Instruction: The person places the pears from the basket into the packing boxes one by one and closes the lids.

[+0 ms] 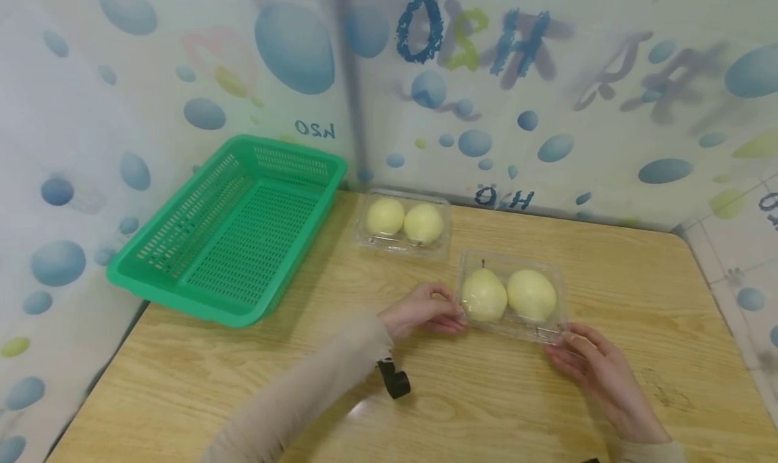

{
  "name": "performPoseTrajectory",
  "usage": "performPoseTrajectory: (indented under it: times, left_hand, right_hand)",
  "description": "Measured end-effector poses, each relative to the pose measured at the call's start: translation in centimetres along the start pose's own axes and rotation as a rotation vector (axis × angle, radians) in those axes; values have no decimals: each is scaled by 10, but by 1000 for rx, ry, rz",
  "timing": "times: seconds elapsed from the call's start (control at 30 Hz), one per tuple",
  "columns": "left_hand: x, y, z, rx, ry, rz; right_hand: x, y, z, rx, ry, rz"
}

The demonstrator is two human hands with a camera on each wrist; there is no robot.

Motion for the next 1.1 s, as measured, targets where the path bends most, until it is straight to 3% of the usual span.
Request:
performPoseTrajectory:
  times: [0.27,0.5,0.63,0.77,0.97,1.1]
  left_hand:
    - [0,-2,-2,-55,-45,-20]
    - [6,-6,-1,-111,-86,-41]
    - [6,-6,0,-117,-112,-46]
    - [8,-4,1,-89,-126,-63]
    - [10,2,-1,22,-71,-19]
    - [8,9,-5,102,-79,31]
  right_hand:
    - [1,3,0,-95,-89,49]
    - [-3,3,0,-61,-40,151]
    - [-4,2,1,-84,-47,147]
    - [-2,1,1,-110,-64,117]
    - [-2,0,0,-125,-75,82]
    - [1,0,2,-171,-101,-57]
Point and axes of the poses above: each hand's wrist, its own z-axis towards the middle knuckle, its own y-axis out of the back of the hand, x = y × z, the point moved 3 cm from there along z, towards the middle knuckle, and after that the axes turned 8 degrees about x, right-handed, at the moved point
